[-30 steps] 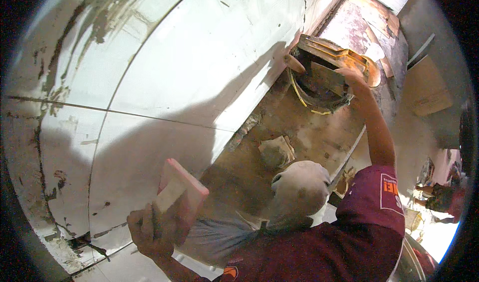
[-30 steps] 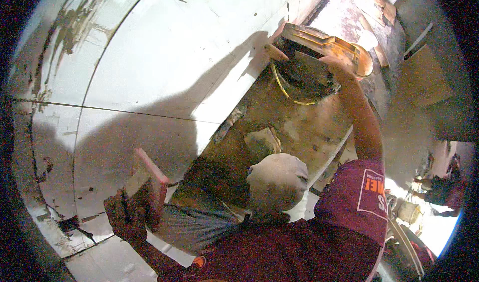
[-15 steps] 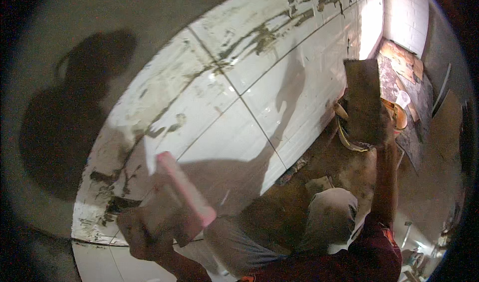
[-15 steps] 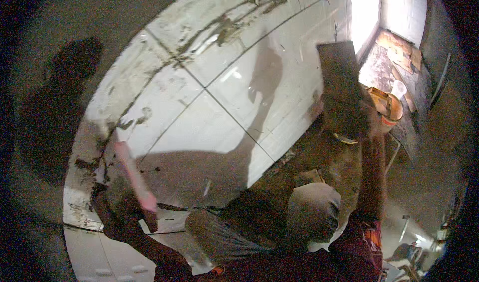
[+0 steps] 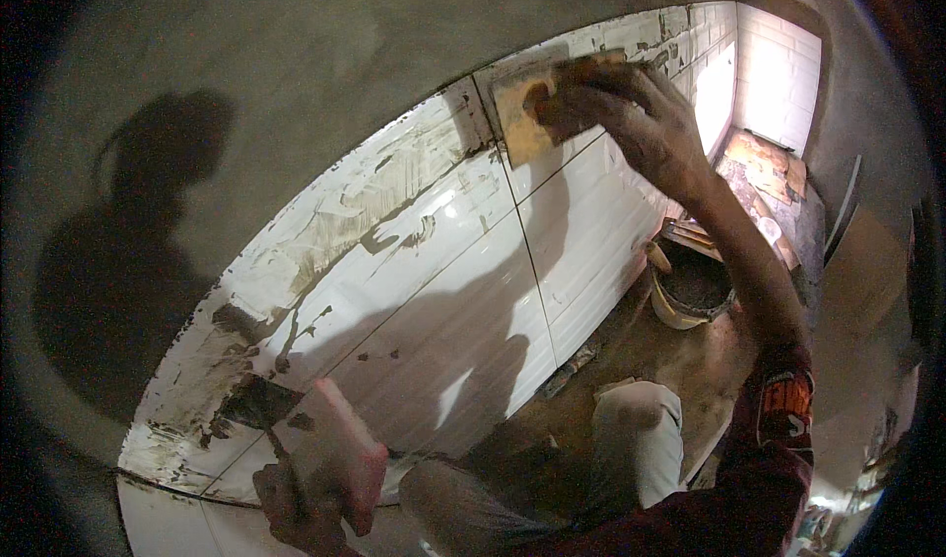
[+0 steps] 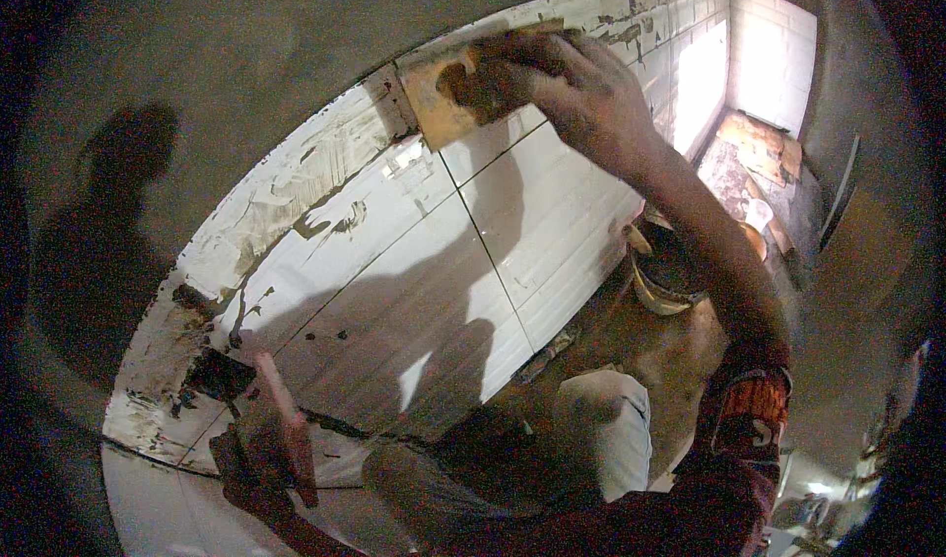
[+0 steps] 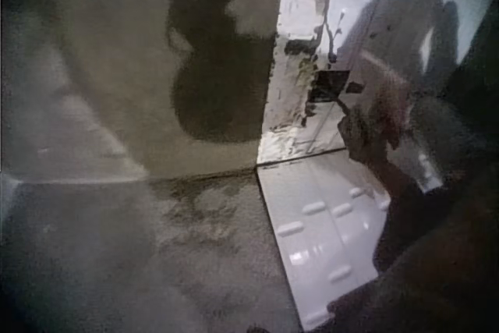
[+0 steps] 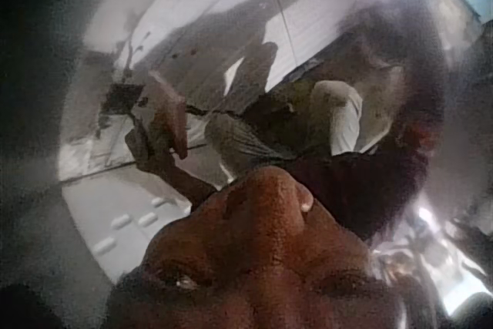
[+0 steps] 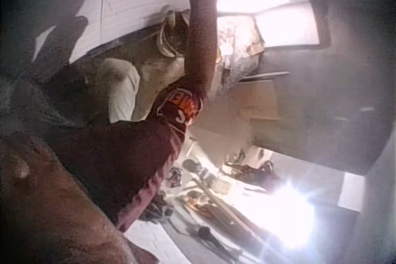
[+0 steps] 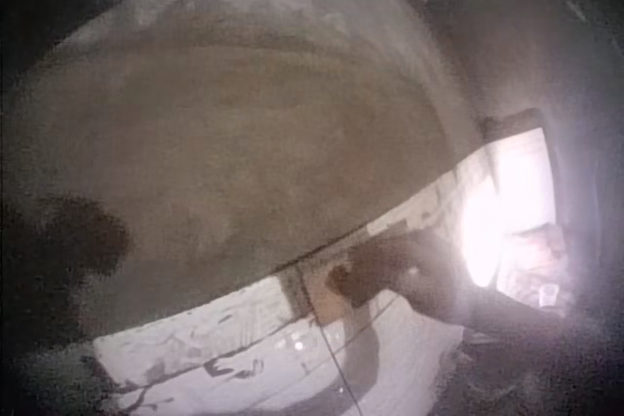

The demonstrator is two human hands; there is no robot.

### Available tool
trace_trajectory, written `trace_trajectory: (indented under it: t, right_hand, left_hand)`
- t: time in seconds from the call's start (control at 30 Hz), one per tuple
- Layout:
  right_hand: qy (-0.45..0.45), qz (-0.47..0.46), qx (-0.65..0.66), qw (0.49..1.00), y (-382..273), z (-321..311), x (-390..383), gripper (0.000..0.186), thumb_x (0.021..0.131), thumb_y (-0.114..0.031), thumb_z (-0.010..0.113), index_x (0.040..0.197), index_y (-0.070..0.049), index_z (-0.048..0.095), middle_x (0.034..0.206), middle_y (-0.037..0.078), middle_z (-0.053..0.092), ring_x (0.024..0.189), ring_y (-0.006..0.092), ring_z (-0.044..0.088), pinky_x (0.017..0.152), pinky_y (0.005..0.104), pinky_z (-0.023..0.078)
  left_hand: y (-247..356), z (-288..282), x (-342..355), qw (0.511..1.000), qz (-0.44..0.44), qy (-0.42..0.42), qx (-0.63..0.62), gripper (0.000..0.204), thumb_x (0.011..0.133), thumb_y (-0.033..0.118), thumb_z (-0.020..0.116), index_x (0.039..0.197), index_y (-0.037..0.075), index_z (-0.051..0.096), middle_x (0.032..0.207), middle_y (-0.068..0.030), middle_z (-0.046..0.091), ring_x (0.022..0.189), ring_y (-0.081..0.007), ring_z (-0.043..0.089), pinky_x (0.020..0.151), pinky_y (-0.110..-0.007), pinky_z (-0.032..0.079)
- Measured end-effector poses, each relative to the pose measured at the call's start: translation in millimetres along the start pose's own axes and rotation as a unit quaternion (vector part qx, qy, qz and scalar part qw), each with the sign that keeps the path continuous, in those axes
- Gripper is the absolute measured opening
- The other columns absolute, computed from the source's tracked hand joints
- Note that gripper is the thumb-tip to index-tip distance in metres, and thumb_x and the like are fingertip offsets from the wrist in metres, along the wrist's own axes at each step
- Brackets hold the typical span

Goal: The person applies grout to the gaps between white wall tiles using a trowel and a pink float. They repeatedly scoop grout from a bucket, spread it into the joints, and wipe the surface to smooth the application.

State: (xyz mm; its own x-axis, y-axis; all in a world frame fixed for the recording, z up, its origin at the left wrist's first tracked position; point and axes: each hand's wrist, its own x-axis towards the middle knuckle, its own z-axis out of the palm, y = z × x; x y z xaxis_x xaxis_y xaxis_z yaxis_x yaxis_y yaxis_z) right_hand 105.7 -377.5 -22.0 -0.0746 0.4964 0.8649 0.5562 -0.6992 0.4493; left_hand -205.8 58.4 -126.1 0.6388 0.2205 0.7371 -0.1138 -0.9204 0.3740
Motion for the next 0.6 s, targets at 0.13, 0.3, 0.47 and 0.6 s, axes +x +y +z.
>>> trace_trajectory:
  t: [0.13, 0.3, 0.47, 0.6]
  right_hand:
    - [-0.017, -0.025, -0.053, 0.998, 19, 0, 19, 0.046, 0.075, -0.003, 0.068, 0.116, -0.02, 0.056, 0.116, 0.009, 0.06, 0.103, 0.0298, 0.059, 0.081, 0.0382, 0.055]
    - [-0.041, -0.028, -0.083, 0.995, 34, 5, 15, 0.05, 0.074, -0.001, 0.066, 0.118, -0.022, 0.057, 0.117, 0.006, 0.059, 0.105, 0.0276, 0.058, 0.084, 0.0374, 0.054]
    - [-0.052, -0.018, -0.083, 0.995, 35, 4, 23, 0.051, 0.074, 0.001, 0.065, 0.118, -0.023, 0.059, 0.12, 0.005, 0.059, 0.107, 0.0268, 0.057, 0.087, 0.0389, 0.052]
    - [-0.049, -0.008, -0.08, 0.996, 32, 1, 30, 0.048, 0.074, 0.002, 0.064, 0.117, -0.021, 0.061, 0.118, 0.006, 0.059, 0.106, 0.0286, 0.058, 0.087, 0.0393, 0.052]
  left_hand:
    - [0, 21, -11, 0.996, -0.04, 0.01, -0.076, 0.048, 0.078, 0.027, 0.072, 0.116, -0.002, 0.061, 0.11, -0.0154, 0.06, 0.098, -0.0288, 0.057, 0.085, -0.039, 0.046]
    - [-6, 39, -7, 0.993, 0.055, 0.009, -0.1, 0.051, 0.074, 0.031, 0.075, 0.112, -0.001, 0.063, 0.093, -0.0151, 0.06, 0.08, -0.0306, 0.056, 0.071, -0.043, 0.046]
    - [-1, 42, 0, 0.994, 0.097, 0.015, -0.048, 0.052, 0.074, 0.031, 0.075, 0.113, 0.0, 0.063, 0.091, -0.0139, 0.058, 0.075, -0.0288, 0.053, 0.066, -0.042, 0.044]
    - [-2, 43, 0, 0.994, 0.074, -0.008, -0.074, 0.053, 0.073, 0.032, 0.075, 0.114, 0.0, 0.063, 0.089, -0.0132, 0.057, 0.072, -0.0273, 0.051, 0.062, -0.04, 0.043]
